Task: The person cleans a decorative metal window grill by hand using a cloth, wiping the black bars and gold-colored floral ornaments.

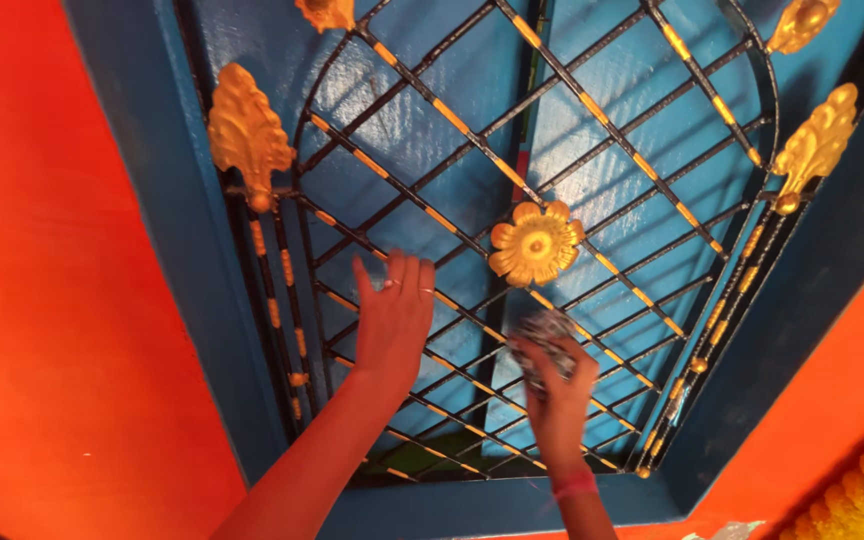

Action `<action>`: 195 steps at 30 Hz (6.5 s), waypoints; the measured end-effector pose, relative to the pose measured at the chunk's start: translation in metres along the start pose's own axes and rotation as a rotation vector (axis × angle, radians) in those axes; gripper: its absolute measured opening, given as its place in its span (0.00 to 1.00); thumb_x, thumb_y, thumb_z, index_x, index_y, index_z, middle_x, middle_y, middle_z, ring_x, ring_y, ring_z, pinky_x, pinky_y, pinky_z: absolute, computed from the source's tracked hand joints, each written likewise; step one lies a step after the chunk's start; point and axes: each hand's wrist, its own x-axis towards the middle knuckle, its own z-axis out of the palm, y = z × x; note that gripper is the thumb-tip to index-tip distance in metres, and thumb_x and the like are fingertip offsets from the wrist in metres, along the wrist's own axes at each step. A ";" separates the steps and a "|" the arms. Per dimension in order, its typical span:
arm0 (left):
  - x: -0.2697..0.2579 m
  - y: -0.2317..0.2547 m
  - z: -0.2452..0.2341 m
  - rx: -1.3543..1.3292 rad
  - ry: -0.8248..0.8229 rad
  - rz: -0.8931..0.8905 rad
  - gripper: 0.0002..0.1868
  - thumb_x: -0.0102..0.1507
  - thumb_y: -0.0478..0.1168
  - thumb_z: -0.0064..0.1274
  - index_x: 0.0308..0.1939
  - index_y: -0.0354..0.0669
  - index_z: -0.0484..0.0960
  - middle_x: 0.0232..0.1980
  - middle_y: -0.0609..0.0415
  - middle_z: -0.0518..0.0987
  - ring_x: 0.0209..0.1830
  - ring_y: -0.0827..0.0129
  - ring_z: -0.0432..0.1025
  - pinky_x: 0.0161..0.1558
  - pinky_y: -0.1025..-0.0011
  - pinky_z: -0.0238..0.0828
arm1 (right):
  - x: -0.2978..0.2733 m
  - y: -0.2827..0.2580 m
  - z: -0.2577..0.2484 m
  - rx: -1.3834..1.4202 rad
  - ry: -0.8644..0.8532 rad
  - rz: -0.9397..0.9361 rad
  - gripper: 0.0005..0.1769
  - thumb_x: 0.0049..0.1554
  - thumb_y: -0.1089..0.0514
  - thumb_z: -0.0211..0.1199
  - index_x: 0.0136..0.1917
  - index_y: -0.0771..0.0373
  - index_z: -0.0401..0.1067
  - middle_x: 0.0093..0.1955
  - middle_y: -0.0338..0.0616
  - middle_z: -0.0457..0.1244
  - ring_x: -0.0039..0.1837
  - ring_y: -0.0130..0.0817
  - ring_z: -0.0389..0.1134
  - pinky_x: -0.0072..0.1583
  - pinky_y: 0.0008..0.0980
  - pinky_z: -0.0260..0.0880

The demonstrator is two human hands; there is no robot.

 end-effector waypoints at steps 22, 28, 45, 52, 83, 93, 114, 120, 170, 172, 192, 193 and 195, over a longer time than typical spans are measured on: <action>-0.003 -0.016 0.008 -0.249 0.015 0.124 0.45 0.46 0.27 0.64 0.68 0.34 0.66 0.61 0.46 0.69 0.68 0.55 0.60 0.56 0.62 0.67 | 0.022 -0.058 0.044 -0.023 0.101 -0.016 0.26 0.50 0.54 0.76 0.61 0.51 0.74 0.61 0.45 0.60 0.62 0.47 0.60 0.63 0.46 0.58; -0.001 -0.011 0.007 -0.285 0.018 0.093 0.44 0.45 0.25 0.62 0.67 0.32 0.66 0.62 0.45 0.69 0.68 0.55 0.60 0.54 0.61 0.68 | -0.037 0.011 0.030 -0.159 0.046 0.042 0.26 0.43 0.63 0.74 0.55 0.49 0.76 0.61 0.43 0.60 0.64 0.50 0.58 0.64 0.46 0.62; -0.006 -0.011 0.017 -0.323 0.082 0.088 0.42 0.50 0.26 0.60 0.69 0.32 0.65 0.62 0.44 0.69 0.71 0.54 0.60 0.57 0.60 0.66 | -0.151 0.146 0.059 -0.102 0.450 0.573 0.23 0.64 0.52 0.71 0.65 0.66 0.67 0.62 0.59 0.54 0.63 0.54 0.61 0.61 0.51 0.66; -0.007 -0.014 0.015 -0.322 0.045 0.114 0.45 0.48 0.25 0.59 0.70 0.32 0.63 0.65 0.44 0.68 0.72 0.53 0.59 0.59 0.59 0.65 | -0.081 -0.026 0.089 0.321 0.360 0.611 0.16 0.62 0.55 0.64 0.60 0.63 0.66 0.58 0.49 0.60 0.57 0.39 0.66 0.60 0.40 0.68; -0.008 -0.019 0.016 -0.411 0.103 0.112 0.42 0.50 0.20 0.55 0.70 0.32 0.64 0.66 0.43 0.69 0.72 0.53 0.59 0.55 0.58 0.66 | -0.121 0.060 0.044 -0.005 0.202 0.473 0.21 0.49 0.65 0.67 0.57 0.60 0.70 0.59 0.53 0.58 0.63 0.51 0.62 0.66 0.45 0.62; -0.007 -0.026 0.014 -0.448 -0.006 0.163 0.50 0.46 0.27 0.62 0.73 0.32 0.58 0.66 0.43 0.67 0.73 0.52 0.57 0.59 0.55 0.65 | -0.030 -0.108 0.101 0.297 0.090 0.124 0.28 0.43 0.61 0.74 0.58 0.58 0.72 0.57 0.53 0.57 0.61 0.50 0.60 0.62 0.43 0.63; -0.109 -0.068 0.060 0.204 -0.292 0.264 0.47 0.60 0.30 0.53 0.81 0.59 0.51 0.83 0.42 0.35 0.82 0.50 0.32 0.74 0.42 0.33 | -0.074 -0.097 0.068 0.441 0.116 0.264 0.38 0.43 0.64 0.70 0.66 0.55 0.63 0.63 0.50 0.55 0.65 0.51 0.59 0.66 0.43 0.59; -0.109 -0.063 0.073 0.266 -0.422 0.311 0.41 0.64 0.37 0.54 0.79 0.58 0.55 0.85 0.39 0.33 0.83 0.42 0.29 0.73 0.35 0.30 | -0.041 -0.126 0.108 0.249 -0.109 -0.048 0.41 0.39 0.69 0.71 0.66 0.51 0.69 0.74 0.52 0.55 0.76 0.54 0.55 0.71 0.50 0.57; -0.116 -0.049 0.096 0.125 -0.409 0.230 0.40 0.61 0.23 0.49 0.75 0.54 0.58 0.83 0.34 0.35 0.81 0.45 0.46 0.55 0.67 0.66 | -0.197 0.058 0.103 -0.036 -0.063 0.188 0.34 0.34 0.65 0.71 0.56 0.47 0.74 0.65 0.53 0.58 0.65 0.56 0.60 0.64 0.51 0.62; -0.113 -0.049 0.096 0.086 -0.393 0.221 0.40 0.61 0.23 0.48 0.74 0.54 0.59 0.84 0.34 0.35 0.80 0.46 0.47 0.57 0.66 0.67 | -0.206 0.090 0.093 -0.080 -0.038 0.229 0.34 0.35 0.64 0.72 0.57 0.48 0.73 0.65 0.55 0.58 0.65 0.57 0.61 0.64 0.51 0.64; -0.109 -0.052 0.073 0.053 -0.457 0.205 0.40 0.61 0.27 0.51 0.75 0.55 0.56 0.82 0.36 0.33 0.80 0.51 0.46 0.64 0.66 0.63 | -0.185 0.026 0.091 0.033 0.119 0.444 0.37 0.40 0.69 0.65 0.65 0.59 0.68 0.63 0.62 0.57 0.65 0.63 0.60 0.63 0.52 0.62; -0.111 -0.053 0.074 0.081 -0.421 0.209 0.41 0.61 0.27 0.51 0.75 0.55 0.57 0.82 0.35 0.34 0.79 0.51 0.47 0.63 0.67 0.64 | -0.187 0.032 0.082 -0.005 0.062 0.402 0.35 0.42 0.69 0.65 0.64 0.58 0.67 0.64 0.62 0.57 0.65 0.62 0.60 0.63 0.51 0.63; -0.114 -0.052 0.075 0.135 -0.344 0.217 0.41 0.60 0.26 0.51 0.75 0.56 0.58 0.82 0.36 0.37 0.78 0.51 0.49 0.61 0.68 0.65 | -0.184 0.054 0.060 -0.081 -0.049 0.313 0.31 0.45 0.68 0.65 0.63 0.56 0.66 0.65 0.61 0.57 0.66 0.60 0.60 0.62 0.49 0.64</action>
